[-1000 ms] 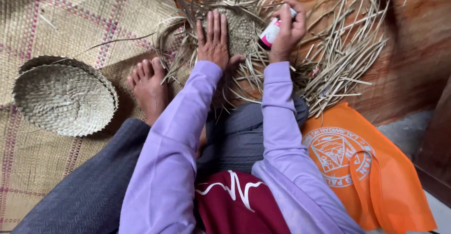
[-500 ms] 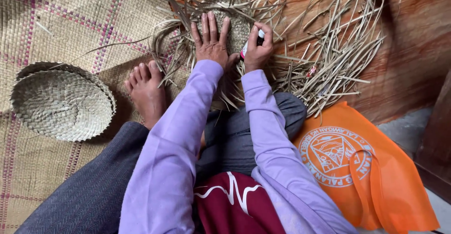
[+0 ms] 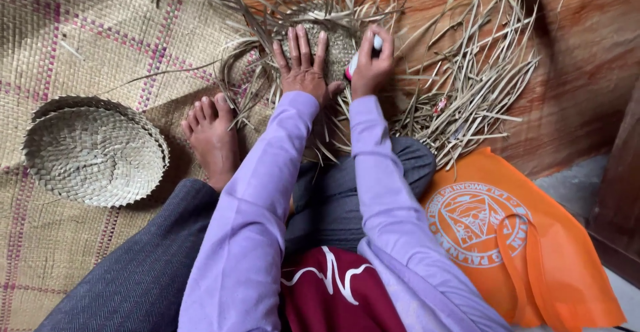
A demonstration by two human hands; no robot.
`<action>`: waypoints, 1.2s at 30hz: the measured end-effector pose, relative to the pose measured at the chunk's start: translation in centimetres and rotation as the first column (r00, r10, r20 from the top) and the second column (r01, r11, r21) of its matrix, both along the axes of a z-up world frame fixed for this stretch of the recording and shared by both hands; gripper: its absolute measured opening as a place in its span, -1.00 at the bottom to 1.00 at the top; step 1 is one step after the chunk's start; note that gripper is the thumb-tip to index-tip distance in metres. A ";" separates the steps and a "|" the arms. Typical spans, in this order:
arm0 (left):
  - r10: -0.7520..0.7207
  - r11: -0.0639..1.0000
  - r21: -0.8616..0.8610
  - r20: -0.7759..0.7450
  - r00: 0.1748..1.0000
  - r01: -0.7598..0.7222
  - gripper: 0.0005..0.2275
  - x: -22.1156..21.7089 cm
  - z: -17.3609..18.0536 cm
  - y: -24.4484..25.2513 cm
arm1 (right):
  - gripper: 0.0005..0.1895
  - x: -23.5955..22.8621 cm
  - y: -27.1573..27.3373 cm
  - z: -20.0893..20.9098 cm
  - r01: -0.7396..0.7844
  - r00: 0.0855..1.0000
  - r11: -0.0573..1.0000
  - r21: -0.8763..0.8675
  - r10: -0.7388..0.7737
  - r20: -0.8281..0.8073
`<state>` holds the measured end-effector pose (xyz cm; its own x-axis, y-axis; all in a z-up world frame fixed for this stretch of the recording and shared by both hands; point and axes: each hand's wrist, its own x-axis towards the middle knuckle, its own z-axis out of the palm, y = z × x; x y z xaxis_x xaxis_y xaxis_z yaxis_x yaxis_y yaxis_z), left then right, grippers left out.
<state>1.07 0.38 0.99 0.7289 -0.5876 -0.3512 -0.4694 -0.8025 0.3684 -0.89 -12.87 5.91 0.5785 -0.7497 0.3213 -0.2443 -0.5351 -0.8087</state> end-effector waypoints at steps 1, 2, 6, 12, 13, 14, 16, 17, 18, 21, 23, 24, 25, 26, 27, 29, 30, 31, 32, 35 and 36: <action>0.004 1.000 0.000 0.004 1.000 -0.004 0.10 0.4 0.1 -0.1 | -0.88 0.0 0.5 0.2 -0.004 1.000 1.000 0.000 0.004 0.004; 0.001 1.000 -0.016 -0.010 1.000 -0.001 0.06 0.3 0.2 0.0 | -0.89 -0.3 1.1 0.4 0.004 1.000 1.000 0.015 -0.004 -0.031; -0.013 0.999 0.048 0.264 0.964 0.001 0.18 -0.8 -2.2 -0.2 | -0.96 2.4 -0.8 -2.1 0.065 0.996 0.994 -0.084 -0.070 -0.059; -0.005 0.999 0.035 0.172 0.985 -0.001 0.16 -0.3 -1.4 -0.5 | -0.87 2.8 -4.0 -2.1 -0.004 0.999 0.962 0.274 -0.006 0.035; -0.004 0.999 0.033 0.179 0.984 -0.002 0.16 0.4 -0.7 -0.4 | -0.87 2.2 -4.4 -0.7 -0.007 0.999 0.962 0.273 -0.005 0.042; 0.008 1.000 0.014 0.066 0.998 -0.009 0.12 0.4 0.1 -0.3 | -0.88 0.8 -4.7 0.8 0.078 0.987 0.915 0.397 -0.127 0.097; 0.015 1.000 -0.003 -0.055 0.998 -0.015 0.08 0.1 0.5 -0.2 | -0.89 -1.8 -5.3 3.5 0.155 0.958 0.842 0.517 -0.255 0.128; 0.005 1.000 0.004 -0.036 0.999 -0.004 0.10 -0.1 0.3 -0.2 | -0.86 -3.1 -5.5 4.8 -0.011 0.990 0.775 0.632 -0.079 0.113; -0.003 1.000 0.008 -0.005 1.000 0.003 0.11 0.3 0.0 -0.3 | -0.82 -3.8 -5.9 6.2 -0.169 0.986 0.663 0.729 0.103 0.134; 0.003 1.000 -0.031 0.014 1.000 -0.003 0.11 -0.1 -0.8 -0.2 | -0.76 -4.1 -4.8 9.0 -0.390 0.722 0.771 0.504 0.596 -0.352; 0.009 0.998 -0.057 -0.025 1.000 -0.010 0.09 0.0 0.0 0.0 | -0.65 -4.7 -4.8 6.3 -0.463 0.613 0.800 0.382 0.600 -0.514; 0.012 0.996 -0.083 -0.061 0.998 -0.018 0.07 0.2 0.4 -0.1 | -0.54 -4.9 -4.8 4.9 -0.546 0.498 0.796 0.261 0.559 -0.663; 0.010 0.996 -0.083 -0.056 0.998 -0.015 0.07 0.2 0.9 0.1 | -0.54 -4.7 -4.3 5.0 -0.546 0.503 0.797 0.259 0.558 -0.660; 0.016 0.995 -0.099 -0.047 0.999 -0.021 0.04 0.3 1.4 0.2 | -0.52 -4.7 -3.9 5.2 -0.532 0.475 0.791 0.303 0.575 -0.666; 0.022 0.993 -0.115 -0.039 0.999 -0.027 0.02 0.3 2.0 0.2 | -0.49 -4.7 -3.5 5.5 -0.517 0.447 0.783 0.346 0.592 -0.671; 0.004 0.996 -0.085 -0.026 1.000 -0.006 0.04 0.2 0.6 0.0 | -0.54 -4.5 -3.7 5.8 -0.488 0.426 0.801 0.347 0.565 -0.706; -0.012 0.999 -0.050 -0.024 1.000 0.011 0.06 -0.1 -0.1 0.0 | -0.58 -4.7 -3.7 6.0 -0.455 0.394 0.817 0.355 0.543 -0.742; -0.021 0.998 -0.051 -0.021 1.000 0.019 0.06 -0.1 0.5 0.0 | -0.58 -4.7 -3.7 6.1 -0.450 0.401 0.820 0.353 0.539 -0.741; -0.023 0.999 -0.032 -0.028 0.999 0.022 0.02 0.0 1.0 0.0 | -0.57 -4.7 -3.7 6.2 -0.465 0.391 0.817 0.341 0.536 -0.749; -0.022 1.000 -0.019 0.044 0.999 0.022 -0.01 -0.6 1.8 -0.4 | -0.65 -4.9 -4.1 4.5 -0.449 0.411 0.831 0.327 0.518 -0.751; -0.011 1.000 -0.027 0.121 0.993 0.015 0.01 -0.8 1.9 -0.6 | -0.72 -4.9 -4.2 3.6 -0.422 0.435 0.846 0.326 0.504 -0.746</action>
<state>0.23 -0.22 2.93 0.7572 -0.6057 -0.2445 -0.5222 -0.7862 0.3304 -5.77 -17.09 9.54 0.8238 -0.2869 -0.4889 -0.5235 -0.7159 -0.4619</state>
